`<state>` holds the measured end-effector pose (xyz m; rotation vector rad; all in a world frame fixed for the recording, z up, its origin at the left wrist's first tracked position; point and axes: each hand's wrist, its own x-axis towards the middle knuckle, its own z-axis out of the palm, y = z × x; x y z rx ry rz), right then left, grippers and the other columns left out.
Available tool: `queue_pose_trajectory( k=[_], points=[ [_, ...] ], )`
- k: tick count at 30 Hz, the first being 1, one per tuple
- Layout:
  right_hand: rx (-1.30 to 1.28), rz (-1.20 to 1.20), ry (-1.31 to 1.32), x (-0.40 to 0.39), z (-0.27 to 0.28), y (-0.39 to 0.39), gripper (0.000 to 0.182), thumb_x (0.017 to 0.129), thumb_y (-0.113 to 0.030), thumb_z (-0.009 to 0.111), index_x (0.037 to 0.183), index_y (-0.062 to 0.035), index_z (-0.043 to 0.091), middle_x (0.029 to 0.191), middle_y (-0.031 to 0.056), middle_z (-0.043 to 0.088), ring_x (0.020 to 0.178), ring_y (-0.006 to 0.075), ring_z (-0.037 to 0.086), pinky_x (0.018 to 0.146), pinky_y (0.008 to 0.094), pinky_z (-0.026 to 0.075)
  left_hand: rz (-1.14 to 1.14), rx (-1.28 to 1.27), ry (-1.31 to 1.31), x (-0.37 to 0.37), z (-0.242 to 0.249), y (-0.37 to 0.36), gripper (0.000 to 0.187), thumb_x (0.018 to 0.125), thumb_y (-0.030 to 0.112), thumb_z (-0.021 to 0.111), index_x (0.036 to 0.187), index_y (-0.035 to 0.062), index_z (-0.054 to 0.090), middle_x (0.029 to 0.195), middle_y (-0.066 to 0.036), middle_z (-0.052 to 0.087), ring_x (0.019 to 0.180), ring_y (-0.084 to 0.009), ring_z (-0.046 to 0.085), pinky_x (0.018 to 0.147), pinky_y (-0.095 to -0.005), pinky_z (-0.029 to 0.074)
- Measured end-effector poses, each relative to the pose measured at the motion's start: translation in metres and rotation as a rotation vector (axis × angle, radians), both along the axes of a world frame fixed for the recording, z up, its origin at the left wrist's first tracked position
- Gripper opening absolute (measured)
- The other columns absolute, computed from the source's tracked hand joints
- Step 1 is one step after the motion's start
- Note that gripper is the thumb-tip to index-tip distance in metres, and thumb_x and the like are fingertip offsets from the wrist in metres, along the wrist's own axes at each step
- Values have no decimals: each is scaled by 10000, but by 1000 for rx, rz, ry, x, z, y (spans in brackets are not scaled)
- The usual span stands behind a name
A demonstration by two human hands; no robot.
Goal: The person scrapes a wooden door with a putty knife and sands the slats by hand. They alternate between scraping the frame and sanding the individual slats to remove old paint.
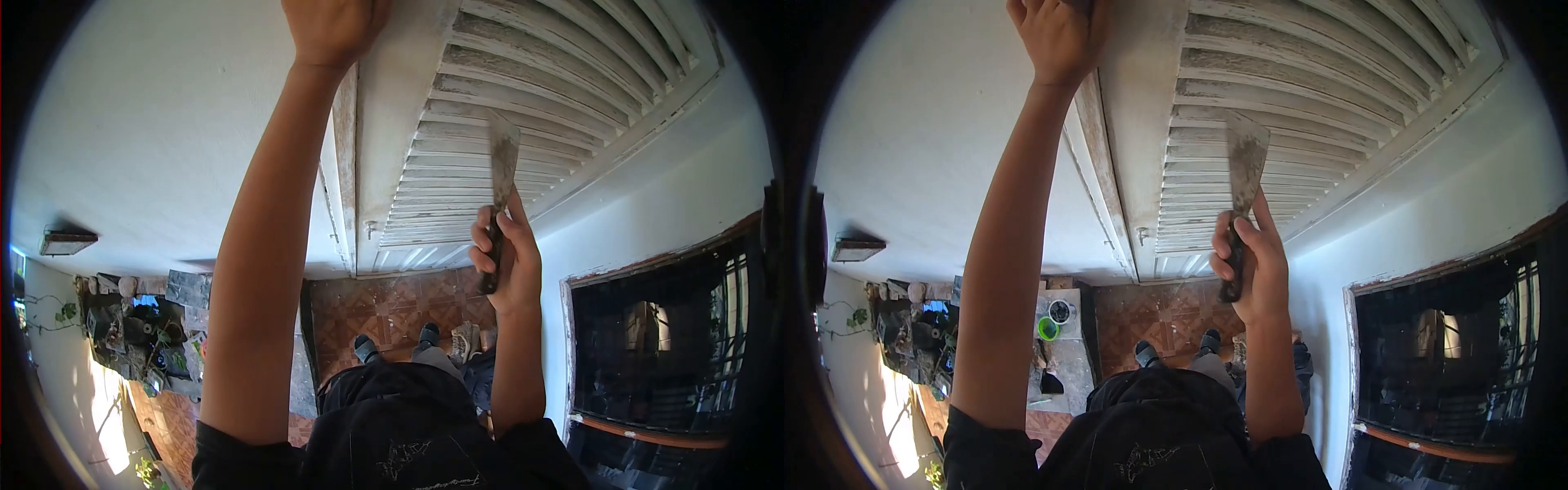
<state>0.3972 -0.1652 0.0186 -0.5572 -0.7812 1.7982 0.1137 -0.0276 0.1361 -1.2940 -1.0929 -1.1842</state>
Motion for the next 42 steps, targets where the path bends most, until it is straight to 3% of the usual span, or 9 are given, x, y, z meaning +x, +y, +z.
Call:
queue_pose_trajectory(
  k=[1,4,8,18,31,34,37,39,42],
  points=[
    [5,-7,6,-4,1,1,718,1005,-83,473,1601,-206,92,898,84,547,640,97,493,420,196,404,-7,5,6,0,0,1,537,1015,330,474,1489,86,411,1540,-108,420,1488,-284,273,1195,-495,183],
    [70,145,179,-16,2,13,736,1025,-64,392,1589,-412,71,890,88,501,554,65,408,368,172,378,25,-26,-13,2,1,1,550,1018,333,467,1505,92,385,1543,-98,419,1492,-285,266,1197,-499,179],
    [168,235,235,-25,2,35,694,1052,-85,338,1585,-421,50,886,79,489,444,31,324,272,133,276,-15,-6,-36,1,1,1,551,1024,342,456,1512,99,375,1551,-76,416,1493,-288,264,1196,-498,184],
    [-123,242,446,-37,20,40,617,1059,-70,322,1535,-461,277,856,25,467,462,27,334,285,131,318,-12,19,-24,1,1,2,523,1025,317,443,1494,89,404,1541,-101,424,1485,-284,278,1188,-489,202],
    [-151,152,265,-39,17,38,618,1050,-63,331,1542,-431,272,836,24,457,470,28,348,295,130,339,16,19,-8,6,3,1,496,1016,328,467,1461,111,452,1531,-148,419,1475,-280,293,1196,-485,198],
    [-228,236,326,-35,7,44,699,1013,-28,345,1561,-436,195,825,16,442,492,30,360,300,135,336,-596,-112,-329,13,4,-10,495,1012,336,482,1459,125,462,1528,-145,422,1474,-273,295,1196,-481,198],
    [-196,219,221,-37,-1,38,721,1002,-37,377,1571,-426,165,823,13,435,475,31,355,303,137,324,-601,-162,-349,11,3,-10,502,1006,334,497,1462,127,463,1531,-142,420,1475,-267,292,1196,-480,196],
    [-95,123,-136,-40,-4,15,645,1036,-154,443,1589,-353,177,787,-6,422,434,39,360,321,170,290,-19,14,-48,3,2,0,525,994,335,521,1473,132,451,1537,-137,414,1483,-263,277,1194,-480,192],
    [-201,127,-123,-30,-34,-17,621,1056,-236,470,1603,-243,176,758,16,498,458,58,414,366,216,346,-70,2,-72,6,2,-2,515,983,313,540,1463,143,466,1555,-89,407,1485,-272,277,1189,-477,200]
  ],
)
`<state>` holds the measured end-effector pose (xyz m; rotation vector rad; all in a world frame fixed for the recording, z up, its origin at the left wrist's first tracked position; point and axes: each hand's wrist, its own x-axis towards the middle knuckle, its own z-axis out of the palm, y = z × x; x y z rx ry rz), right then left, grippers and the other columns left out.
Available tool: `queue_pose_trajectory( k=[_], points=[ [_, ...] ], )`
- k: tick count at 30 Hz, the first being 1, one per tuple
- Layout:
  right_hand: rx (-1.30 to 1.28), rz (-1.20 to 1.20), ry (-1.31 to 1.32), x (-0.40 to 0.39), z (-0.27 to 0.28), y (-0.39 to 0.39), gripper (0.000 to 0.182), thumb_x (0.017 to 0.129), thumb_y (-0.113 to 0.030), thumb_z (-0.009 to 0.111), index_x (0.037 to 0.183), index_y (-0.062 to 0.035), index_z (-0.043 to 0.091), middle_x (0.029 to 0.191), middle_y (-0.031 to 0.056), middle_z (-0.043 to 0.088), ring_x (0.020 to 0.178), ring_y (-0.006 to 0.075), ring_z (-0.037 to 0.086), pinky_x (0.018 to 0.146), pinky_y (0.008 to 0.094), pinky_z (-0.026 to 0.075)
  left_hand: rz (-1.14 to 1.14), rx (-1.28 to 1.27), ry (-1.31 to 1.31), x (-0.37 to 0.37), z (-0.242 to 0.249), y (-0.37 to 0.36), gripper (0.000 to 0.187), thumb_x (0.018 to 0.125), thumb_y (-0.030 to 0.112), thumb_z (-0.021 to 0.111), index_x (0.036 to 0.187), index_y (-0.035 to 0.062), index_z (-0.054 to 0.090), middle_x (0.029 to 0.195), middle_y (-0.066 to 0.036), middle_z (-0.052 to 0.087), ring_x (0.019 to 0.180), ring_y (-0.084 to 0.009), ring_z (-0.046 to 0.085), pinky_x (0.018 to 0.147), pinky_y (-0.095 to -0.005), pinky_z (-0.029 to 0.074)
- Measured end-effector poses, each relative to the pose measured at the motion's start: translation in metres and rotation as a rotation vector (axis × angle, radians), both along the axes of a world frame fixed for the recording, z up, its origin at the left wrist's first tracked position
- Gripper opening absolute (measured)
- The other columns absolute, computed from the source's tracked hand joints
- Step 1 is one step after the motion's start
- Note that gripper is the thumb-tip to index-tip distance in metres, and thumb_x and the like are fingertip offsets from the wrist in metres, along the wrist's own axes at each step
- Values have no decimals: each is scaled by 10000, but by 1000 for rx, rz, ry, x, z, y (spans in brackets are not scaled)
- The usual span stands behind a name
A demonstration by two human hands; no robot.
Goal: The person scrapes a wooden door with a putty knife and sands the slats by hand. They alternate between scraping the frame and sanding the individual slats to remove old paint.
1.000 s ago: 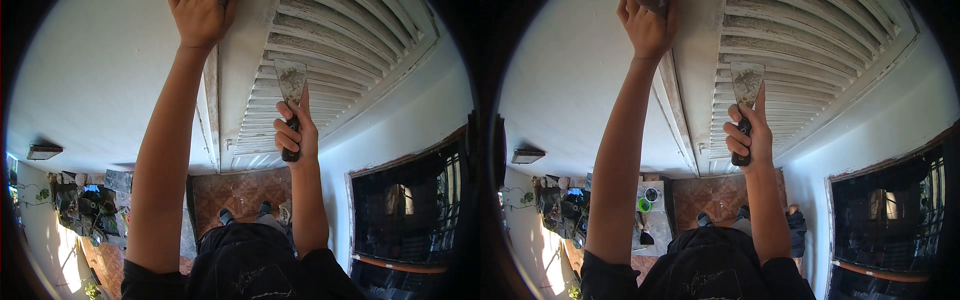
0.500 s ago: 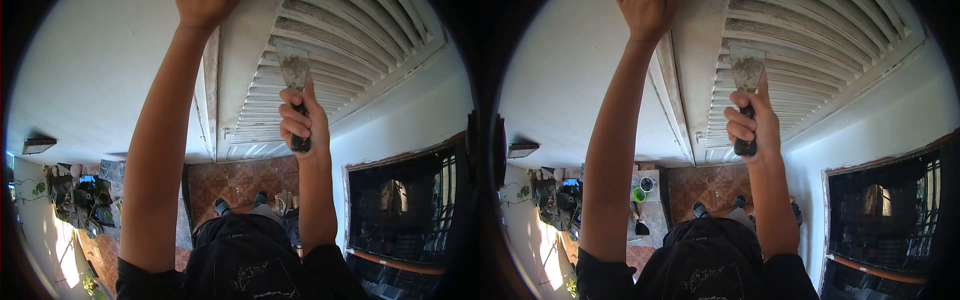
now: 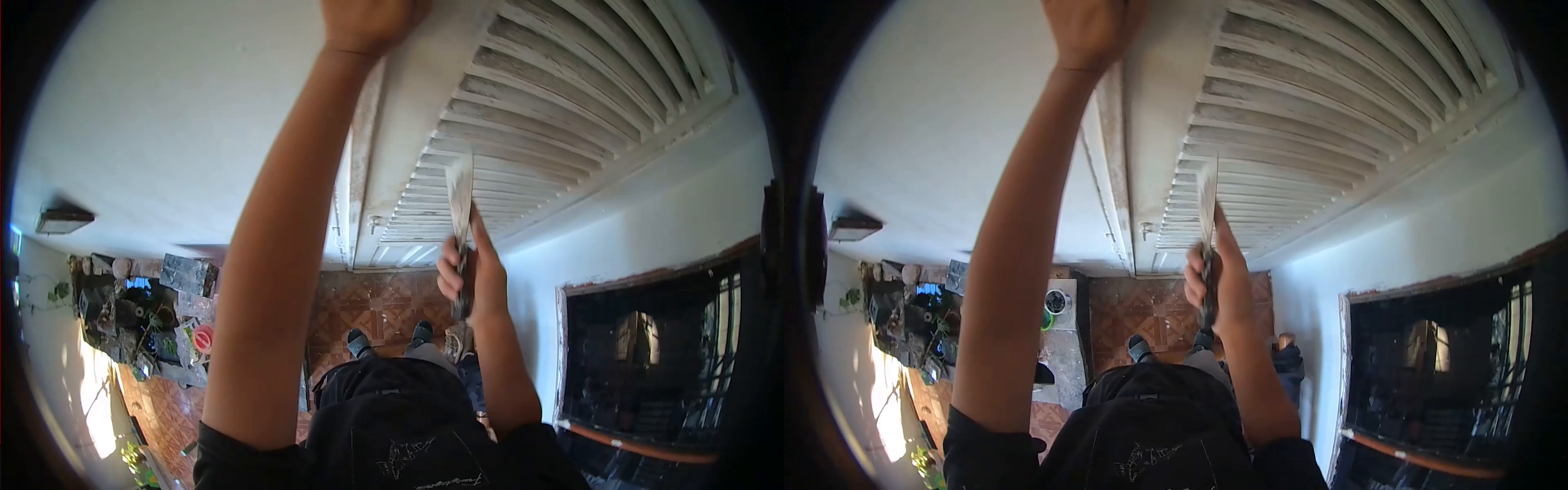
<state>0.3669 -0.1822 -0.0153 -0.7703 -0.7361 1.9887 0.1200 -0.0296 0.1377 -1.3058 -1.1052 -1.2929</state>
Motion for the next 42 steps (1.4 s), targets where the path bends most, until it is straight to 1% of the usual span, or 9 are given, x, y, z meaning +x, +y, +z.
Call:
queue_pose_trajectory(
  k=[5,15,21,26,27,29,32,33,42],
  points=[
    [238,-131,-529,27,-56,-39,658,999,-172,578,1561,-56,257,823,75,583,532,132,504,437,266,421,-55,-8,19,3,2,-4,441,970,271,551,1397,165,526,1572,-3,405,1483,-288,294,1184,-471,217],
    [56,-1,-71,60,-52,-50,632,1038,-118,457,1600,-267,208,849,71,546,481,112,439,349,236,353,-61,-86,33,-3,2,-13,365,957,246,542,1297,120,576,1576,-16,407,1481,-325,304,1178,-495,226],
    [1024,-252,-1003,62,-20,-5,657,1016,-150,537,1600,-213,241,825,23,545,588,44,474,429,223,404,-118,-123,27,5,7,-31,391,1025,229,458,1393,164,574,1541,-20,457,1470,-281,305,1189,-460,188],
    [471,-323,-420,78,42,9,755,941,-87,660,1566,-34,241,836,30,565,648,116,585,459,260,529,-377,-174,-247,5,-39,-62,397,980,57,532,1376,25,535,1314,-154,613,1237,-354,547,1039,-440,424],
    [394,-312,-290,82,51,8,747,945,-85,654,1564,-25,241,829,31,565,623,118,581,449,259,516,-552,-224,-471,7,-64,-67,321,1058,123,443,1339,-4,533,1243,-163,621,1146,-270,603,999,-326,435],
    [374,-273,-216,96,47,11,767,966,-105,622,1594,-99,183,869,50,564,567,105,545,419,234,458,-644,-319,-706,17,-103,-91,315,1074,175,454,1288,-47,518,1079,-95,629,961,-172,582,896,-317,463],
    [380,-61,39,103,41,5,813,1009,-166,554,1604,-351,31,950,72,525,527,76,438,401,197,362,-908,-224,-935,46,-156,-117,473,1040,120,501,1480,2,371,1378,-107,510,1297,-181,446,1115,-330,315],
    [378,-61,40,99,38,3,813,1009,-166,554,1604,-351,31,950,72,525,527,76,438,401,197,362,-789,-254,-988,60,-162,-131,545,1012,221,516,1490,23,343,1279,-78,529,1180,-158,486,1038,-336,365],
    [352,-129,-18,101,41,1,509,1035,-186,491,1500,-257,296,810,26,452,507,58,371,366,187,298,-1098,-608,-1299,72,-193,-159,335,993,460,464,974,125,457,816,9,445,764,-113,422,761,-284,356]
  ],
)
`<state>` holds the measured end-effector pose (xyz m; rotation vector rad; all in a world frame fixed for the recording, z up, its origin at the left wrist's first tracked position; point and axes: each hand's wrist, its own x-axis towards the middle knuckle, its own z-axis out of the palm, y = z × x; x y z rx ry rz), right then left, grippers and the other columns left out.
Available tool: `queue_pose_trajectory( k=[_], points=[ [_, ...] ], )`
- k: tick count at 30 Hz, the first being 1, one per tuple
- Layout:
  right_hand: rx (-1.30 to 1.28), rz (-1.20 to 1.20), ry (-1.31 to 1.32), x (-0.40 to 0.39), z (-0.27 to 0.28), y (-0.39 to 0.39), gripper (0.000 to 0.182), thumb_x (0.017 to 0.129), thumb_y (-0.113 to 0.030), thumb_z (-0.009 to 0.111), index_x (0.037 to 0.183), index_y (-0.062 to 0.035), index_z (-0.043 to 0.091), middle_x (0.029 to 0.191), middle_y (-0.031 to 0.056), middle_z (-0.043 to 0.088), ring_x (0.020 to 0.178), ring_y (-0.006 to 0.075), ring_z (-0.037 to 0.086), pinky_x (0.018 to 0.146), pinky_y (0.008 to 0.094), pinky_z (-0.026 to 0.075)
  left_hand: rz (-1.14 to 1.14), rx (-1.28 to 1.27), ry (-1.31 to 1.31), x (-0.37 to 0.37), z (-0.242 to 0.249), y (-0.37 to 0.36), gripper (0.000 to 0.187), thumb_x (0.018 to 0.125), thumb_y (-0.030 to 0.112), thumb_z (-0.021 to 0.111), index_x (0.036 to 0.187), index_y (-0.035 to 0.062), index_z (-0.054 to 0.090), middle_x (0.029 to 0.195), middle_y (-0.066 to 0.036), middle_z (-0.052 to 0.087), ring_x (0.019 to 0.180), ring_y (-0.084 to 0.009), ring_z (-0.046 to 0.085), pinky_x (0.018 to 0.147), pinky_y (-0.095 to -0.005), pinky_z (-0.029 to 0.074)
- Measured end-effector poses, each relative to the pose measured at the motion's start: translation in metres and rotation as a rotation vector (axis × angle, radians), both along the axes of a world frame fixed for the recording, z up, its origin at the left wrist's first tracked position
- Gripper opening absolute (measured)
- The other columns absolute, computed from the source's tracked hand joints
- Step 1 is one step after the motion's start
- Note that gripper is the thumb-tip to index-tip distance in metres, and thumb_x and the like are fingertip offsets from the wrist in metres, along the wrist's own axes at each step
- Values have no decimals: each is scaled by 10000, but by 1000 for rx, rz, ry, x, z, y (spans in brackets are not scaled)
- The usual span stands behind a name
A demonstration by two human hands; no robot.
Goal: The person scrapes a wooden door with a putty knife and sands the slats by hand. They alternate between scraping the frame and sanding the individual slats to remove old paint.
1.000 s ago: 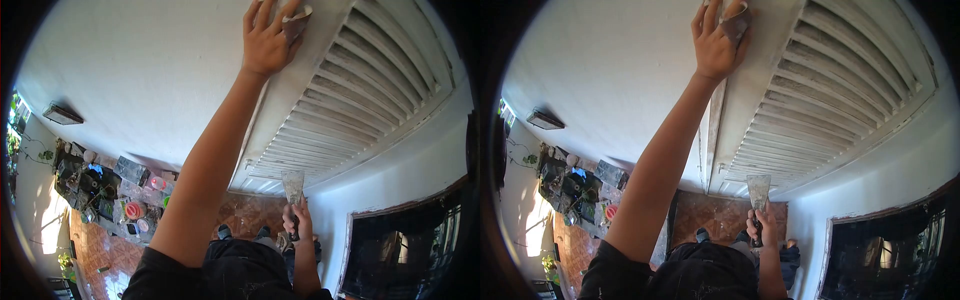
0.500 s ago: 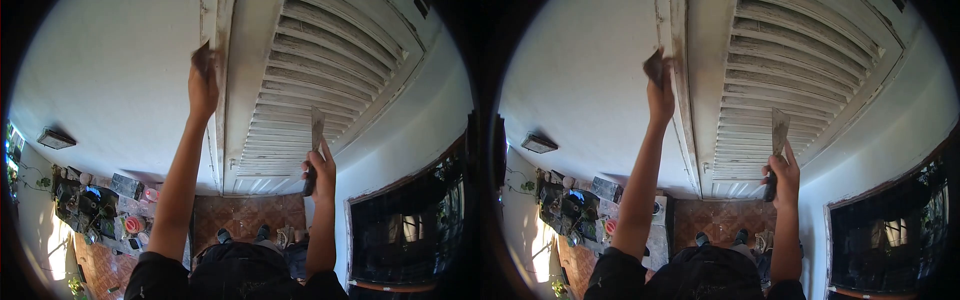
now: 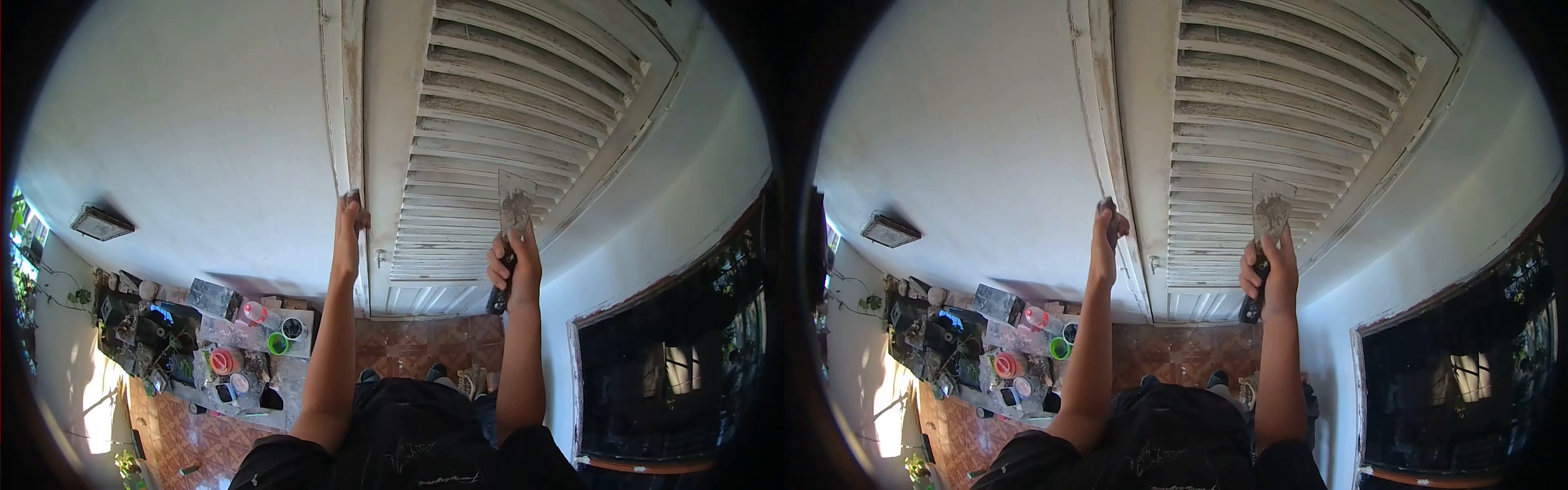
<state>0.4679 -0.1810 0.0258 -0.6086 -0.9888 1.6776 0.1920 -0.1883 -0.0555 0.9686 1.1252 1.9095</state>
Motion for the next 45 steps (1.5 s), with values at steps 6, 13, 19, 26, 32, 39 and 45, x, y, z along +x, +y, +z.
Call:
queue_pose_trajectory(
  k=[6,13,19,26,32,39,45],
  points=[
    [-89,-10,105,-30,-4,24,243,1017,-216,512,1223,-102,451,754,9,442,533,66,385,377,200,271,18,-64,61,19,31,33,271,924,315,669,827,95,544,683,23,496,621,-90,460,586,-270,359],
    [-129,256,130,-82,-7,84,264,1029,-233,510,1168,-11,541,718,-4,411,533,80,372,423,224,301,-90,-103,-38,56,72,83,309,911,318,669,900,9,669,674,-24,598,509,-75,475,453,-257,344],
    [-46,87,-76,-104,17,83,175,1028,-214,478,1031,-43,511,684,20,492,523,116,470,447,280,407,67,-115,118,57,76,107,372,914,334,685,797,-17,647,689,-31,609,565,-105,517,476,-279,389],
    [-61,119,-80,-114,12,87,144,1020,-204,463,961,-73,466,625,1,450,447,106,426,416,297,384,44,-136,44,50,76,115,339,902,302,679,759,0,621,664,-30,579,579,-119,512,530,-301,400],
    [-115,153,-23,-120,16,86,131,1016,-160,418,912,-79,420,613,-15,407,437,72,366,399,274,330,43,-197,67,45,73,126,400,874,361,678,874,-38,642,737,-61,612,636,-164,560,595,-324,452],
    [-71,73,-71,-122,18,81,133,1014,-132,397,894,-80,421,607,-18,397,437,69,361,395,278,319,76,-136,-22,52,78,128,349,864,291,665,781,-46,622,679,-65,590,615,-167,532,586,-341,443],
    [-58,77,-31,-125,25,84,105,1011,-129,410,916,-83,416,606,-27,397,429,63,351,391,272,326,95,-119,-14,51,74,135,357,861,297,662,773,-47,624,679,-70,591,616,-164,524,591,-342,445]
  ],
)
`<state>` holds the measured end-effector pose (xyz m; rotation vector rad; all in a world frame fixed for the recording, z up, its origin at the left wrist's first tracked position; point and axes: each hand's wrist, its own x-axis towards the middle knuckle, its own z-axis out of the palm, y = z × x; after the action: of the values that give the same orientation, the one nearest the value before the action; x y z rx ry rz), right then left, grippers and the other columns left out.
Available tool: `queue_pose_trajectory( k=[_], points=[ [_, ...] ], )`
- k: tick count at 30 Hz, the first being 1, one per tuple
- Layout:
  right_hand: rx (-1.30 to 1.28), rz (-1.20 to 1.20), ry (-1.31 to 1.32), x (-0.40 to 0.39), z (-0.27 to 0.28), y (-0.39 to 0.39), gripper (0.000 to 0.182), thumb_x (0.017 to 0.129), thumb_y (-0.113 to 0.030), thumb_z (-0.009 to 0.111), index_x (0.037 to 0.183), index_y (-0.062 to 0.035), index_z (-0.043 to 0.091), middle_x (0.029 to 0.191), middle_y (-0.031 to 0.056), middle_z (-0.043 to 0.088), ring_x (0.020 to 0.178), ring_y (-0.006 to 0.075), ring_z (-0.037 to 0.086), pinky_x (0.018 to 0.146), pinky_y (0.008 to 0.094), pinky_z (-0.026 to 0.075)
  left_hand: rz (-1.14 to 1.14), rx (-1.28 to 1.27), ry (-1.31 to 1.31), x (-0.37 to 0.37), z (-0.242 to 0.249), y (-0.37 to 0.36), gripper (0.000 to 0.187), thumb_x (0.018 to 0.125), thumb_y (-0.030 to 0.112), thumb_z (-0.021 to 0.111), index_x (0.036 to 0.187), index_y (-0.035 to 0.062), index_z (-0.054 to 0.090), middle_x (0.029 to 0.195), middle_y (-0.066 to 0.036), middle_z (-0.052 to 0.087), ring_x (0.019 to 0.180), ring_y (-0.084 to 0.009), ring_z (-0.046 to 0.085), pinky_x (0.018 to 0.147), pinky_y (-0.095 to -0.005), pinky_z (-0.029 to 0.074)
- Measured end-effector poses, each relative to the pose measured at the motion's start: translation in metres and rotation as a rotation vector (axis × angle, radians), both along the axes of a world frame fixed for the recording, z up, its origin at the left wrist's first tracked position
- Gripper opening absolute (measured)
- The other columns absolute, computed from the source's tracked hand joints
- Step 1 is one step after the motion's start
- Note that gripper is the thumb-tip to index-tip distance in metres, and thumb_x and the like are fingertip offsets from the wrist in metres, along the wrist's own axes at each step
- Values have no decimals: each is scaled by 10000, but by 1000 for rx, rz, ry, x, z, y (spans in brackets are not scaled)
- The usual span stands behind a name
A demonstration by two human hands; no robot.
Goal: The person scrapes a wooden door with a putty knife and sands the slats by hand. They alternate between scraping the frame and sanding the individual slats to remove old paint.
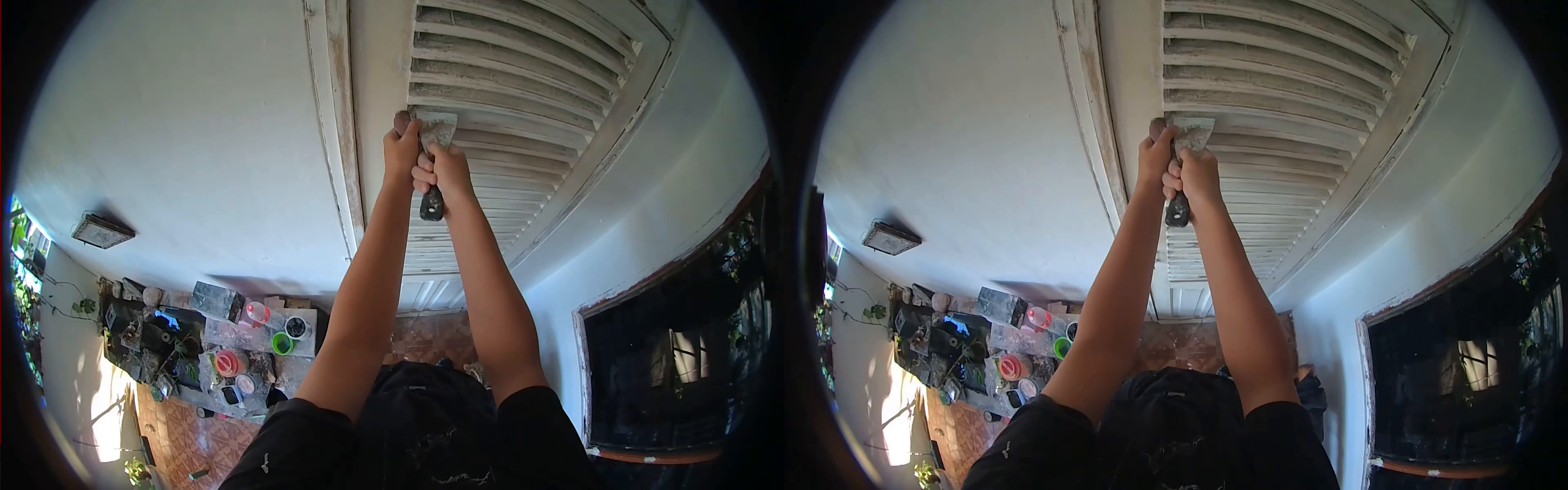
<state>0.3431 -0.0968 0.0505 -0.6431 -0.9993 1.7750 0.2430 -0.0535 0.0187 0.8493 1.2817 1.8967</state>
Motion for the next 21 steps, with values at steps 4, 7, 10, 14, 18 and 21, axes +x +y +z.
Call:
queue_pose_trajectory(
  k=[4,7,10,14,18,21],
  points=[
    [-5,-4,-29,2,2,-5,117,1008,-133,422,901,-85,417,599,-28,393,426,62,349,392,269,324,22,34,27,2,-5,-4,341,854,288,668,748,-32,614,674,-63,586,625,-159,524,588,-338,438],
    [13,14,34,1,-3,2,152,1010,-137,429,867,-86,418,597,-32,389,425,58,346,390,263,313,14,22,17,0,4,-1,344,854,288,666,762,-41,627,686,-69,600,632,-159,528,595,-334,442],
    [-29,7,17,2,-5,-2,144,1010,-131,424,875,-81,422,595,-34,390,424,58,345,390,260,311,32,6,59,1,3,-7,345,854,283,663,768,-49,625,691,-73,603,637,-161,532,604,-334,445],
    [40,26,-11,3,-3,2,133,1022,-146,422,909,-76,426,592,-37,390,422,54,346,386,259,313,38,25,-3,4,3,-2,368,858,299,668,779,-59,635,722,-79,621,671,-170,554,639,-345,463],
    [10,33,11,3,-2,-4,115,1024,-147,422,930,-83,439,590,-41,390,422,53,345,390,257,318,59,31,34,3,-2,0,375,861,305,665,795,-63,628,711,-74,611,666,-176,546,638,-342,461],
    [-6,23,23,0,1,5,117,1018,-136,426,917,-77,428,589,-38,389,419,54,345,385,259,316,18,5,-6,-2,1,8,378,864,309,665,795,-61,625,704,-73,605,663,-175,542,642,-342,459]
  ],
)
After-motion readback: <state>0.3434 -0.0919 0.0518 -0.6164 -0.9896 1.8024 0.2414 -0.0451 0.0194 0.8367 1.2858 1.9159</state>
